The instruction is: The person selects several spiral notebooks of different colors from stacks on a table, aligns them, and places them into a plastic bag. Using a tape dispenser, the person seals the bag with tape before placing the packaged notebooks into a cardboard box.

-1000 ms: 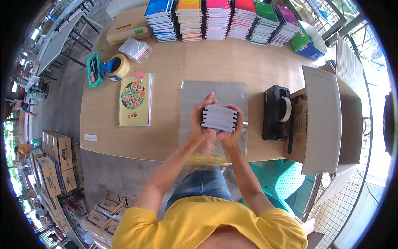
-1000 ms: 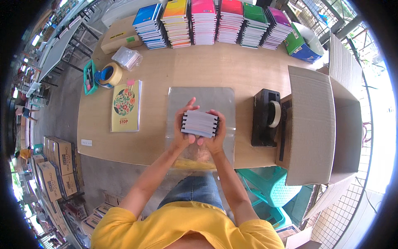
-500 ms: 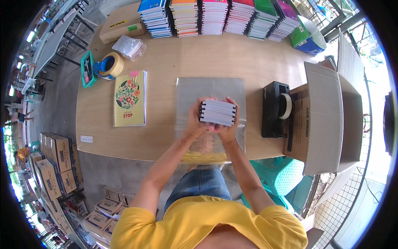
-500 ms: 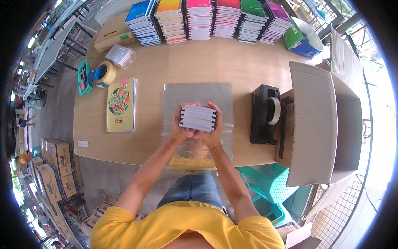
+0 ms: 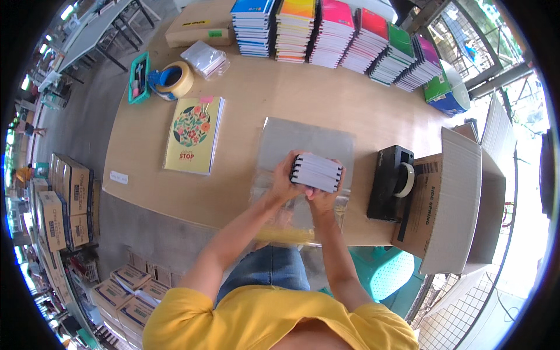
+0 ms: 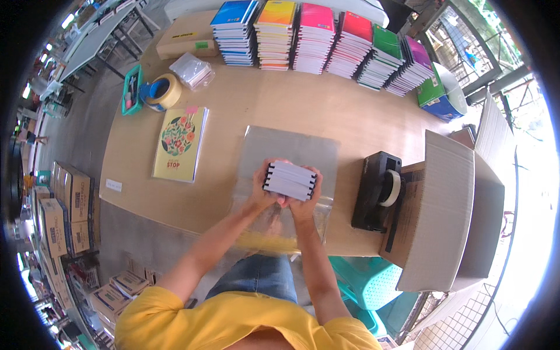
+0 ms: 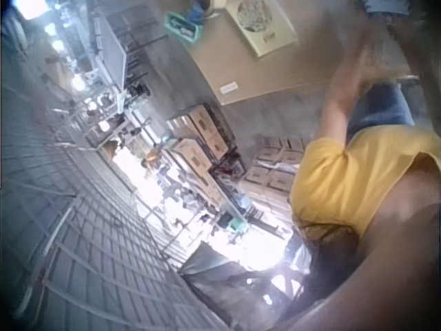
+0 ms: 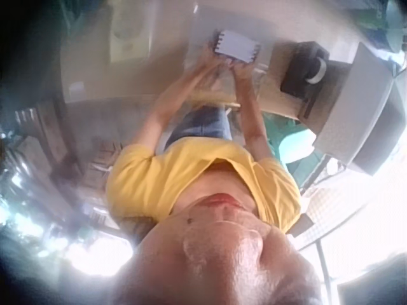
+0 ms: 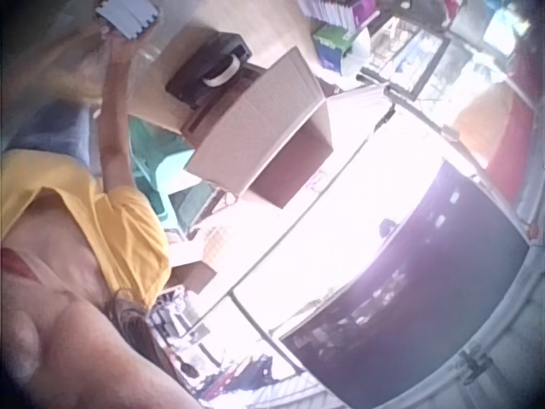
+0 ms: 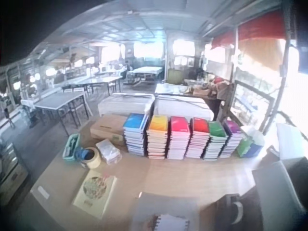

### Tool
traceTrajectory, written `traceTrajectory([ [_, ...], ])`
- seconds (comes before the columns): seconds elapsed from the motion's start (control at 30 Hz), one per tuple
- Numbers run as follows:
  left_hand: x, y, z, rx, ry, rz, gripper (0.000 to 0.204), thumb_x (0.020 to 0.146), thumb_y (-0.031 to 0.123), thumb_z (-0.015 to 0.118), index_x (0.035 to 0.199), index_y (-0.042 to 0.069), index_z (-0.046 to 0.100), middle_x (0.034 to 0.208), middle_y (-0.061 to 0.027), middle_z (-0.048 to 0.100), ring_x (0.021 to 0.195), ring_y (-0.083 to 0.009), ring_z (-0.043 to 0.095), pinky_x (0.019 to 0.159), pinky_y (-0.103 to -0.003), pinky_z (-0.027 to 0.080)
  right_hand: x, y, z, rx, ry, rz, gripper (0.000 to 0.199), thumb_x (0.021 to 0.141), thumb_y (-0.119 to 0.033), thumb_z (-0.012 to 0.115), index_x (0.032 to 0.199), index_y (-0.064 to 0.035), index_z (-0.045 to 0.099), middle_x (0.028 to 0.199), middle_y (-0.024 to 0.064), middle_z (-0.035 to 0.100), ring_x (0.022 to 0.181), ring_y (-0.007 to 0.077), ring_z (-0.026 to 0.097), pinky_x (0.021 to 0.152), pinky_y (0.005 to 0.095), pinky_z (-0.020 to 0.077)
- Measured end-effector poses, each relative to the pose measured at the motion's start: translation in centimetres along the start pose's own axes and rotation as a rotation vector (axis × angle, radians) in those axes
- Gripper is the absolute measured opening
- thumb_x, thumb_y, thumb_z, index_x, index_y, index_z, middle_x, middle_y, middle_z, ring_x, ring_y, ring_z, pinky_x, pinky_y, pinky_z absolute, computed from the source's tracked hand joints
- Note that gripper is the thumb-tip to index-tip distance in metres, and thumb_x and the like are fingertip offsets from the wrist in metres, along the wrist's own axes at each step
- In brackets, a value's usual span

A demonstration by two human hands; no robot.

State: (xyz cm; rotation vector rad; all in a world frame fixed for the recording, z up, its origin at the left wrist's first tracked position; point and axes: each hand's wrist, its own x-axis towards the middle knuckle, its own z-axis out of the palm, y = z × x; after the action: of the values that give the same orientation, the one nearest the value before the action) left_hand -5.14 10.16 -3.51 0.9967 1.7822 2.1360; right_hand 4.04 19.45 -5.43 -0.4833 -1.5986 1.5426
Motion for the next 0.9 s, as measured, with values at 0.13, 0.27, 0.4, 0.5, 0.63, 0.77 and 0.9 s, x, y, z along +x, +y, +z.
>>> traceTrajectory([
  [0.13, -0.3, 4.0, -1.0, 0.225, 0.175, 0.090, 0.101, 0.067, 0.072, 0.073, 0.133, 0.001, 0.043, 0.121, -0.0157, 0.059, 0.121, -0.0305, 0.052, 0.105, -0.048, 0.034, 0.2, 0.3, -0.5, 0.074, 0.099, 0.080, 0.096, 0.065, -0.056, 0.087, 0.129, 0.0018, 0.045, 0.119, 0.0088, 0.057, 0.106, 0.0184, 0.056, 0.091, 0.0342, 0.0472],
  [0.27, -7.0, 4.5, -6.4, 0.854, -0.072, -0.272, 0.121, 0.067, 0.074, 0.067, 0.153, 0.004, 0.017, 0.143, -0.0121, 0.049, 0.140, -0.0366, 0.033, 0.114, -0.062, 0.010, 2.8, -1.3, -2.1, -0.045, 0.092, 0.139, 0.076, 0.071, -0.046, 0.087, 0.121, 0.0020, 0.054, 0.105, 0.0056, 0.064, 0.095, 0.0161, 0.061, 0.083, 0.0299, 0.0503],
  [0.4, -7.7, 6.0, -9.3, 0.988, -0.176, -0.241, 0.134, 0.064, 0.073, 0.069, 0.157, 0.008, -0.003, 0.152, -0.0019, 0.042, 0.146, -0.0379, 0.024, 0.110, -0.072, 0.000, 7.0, -7.7, -2.0, -0.065, -0.532, 0.283, 0.076, 0.071, -0.054, 0.083, 0.117, 0.0012, 0.058, 0.101, 0.0093, 0.067, 0.093, 0.0185, 0.064, 0.081, 0.0325, 0.0517],
  [0.5, -6.6, 4.8, -10.5, 0.991, -0.221, -0.230, 0.139, 0.063, 0.075, 0.070, 0.156, 0.009, -0.010, 0.153, 0.0008, 0.040, 0.148, -0.0337, 0.020, 0.110, -0.072, -0.002, 8.1, -8.9, -0.4, -0.502, -0.806, 0.292, 0.082, 0.069, -0.064, 0.079, 0.114, 0.0015, 0.060, 0.101, 0.0156, 0.068, 0.095, 0.0266, 0.066, 0.083, 0.0378, 0.0527],
  [0.63, -6.5, 4.4, -10.8, 0.992, -0.245, -0.185, 0.144, 0.061, 0.075, 0.072, 0.155, 0.009, -0.015, 0.154, 0.0014, 0.038, 0.149, -0.0333, 0.017, 0.111, -0.071, -0.003, 9.5, -8.3, 2.3, -0.854, -1.019, 0.318, 0.087, 0.064, -0.071, 0.077, 0.112, -0.0003, 0.062, 0.101, 0.0202, 0.069, 0.098, 0.0337, 0.068, 0.082, 0.0425, 0.0534],
  [0.77, -6.6, 4.7, -11.2, 0.972, -0.276, -0.207, 0.144, 0.061, 0.071, 0.075, 0.154, 0.009, -0.015, 0.155, 0.0012, 0.038, 0.150, -0.0351, 0.015, 0.112, -0.070, -0.002, 9.9, -7.2, 4.4, -0.939, -1.169, 0.342, 0.086, 0.062, -0.071, 0.078, 0.110, -0.0011, 0.063, 0.099, 0.0208, 0.069, 0.097, 0.0345, 0.068, 0.081, 0.0433, 0.0537],
  [0.9, -6.5, 5.3, -11.4, 0.934, -0.275, -0.233, 0.144, 0.060, 0.062, 0.079, 0.155, 0.009, -0.014, 0.154, 0.0003, 0.040, 0.150, -0.0350, 0.014, 0.113, -0.070, -0.002, 9.6, -7.0, 5.8, -1.028, -1.276, 0.334, 0.075, 0.069, -0.061, 0.079, 0.111, -0.0020, 0.060, 0.100, 0.0206, 0.069, 0.097, 0.0344, 0.068, 0.081, 0.0426, 0.0523],
])
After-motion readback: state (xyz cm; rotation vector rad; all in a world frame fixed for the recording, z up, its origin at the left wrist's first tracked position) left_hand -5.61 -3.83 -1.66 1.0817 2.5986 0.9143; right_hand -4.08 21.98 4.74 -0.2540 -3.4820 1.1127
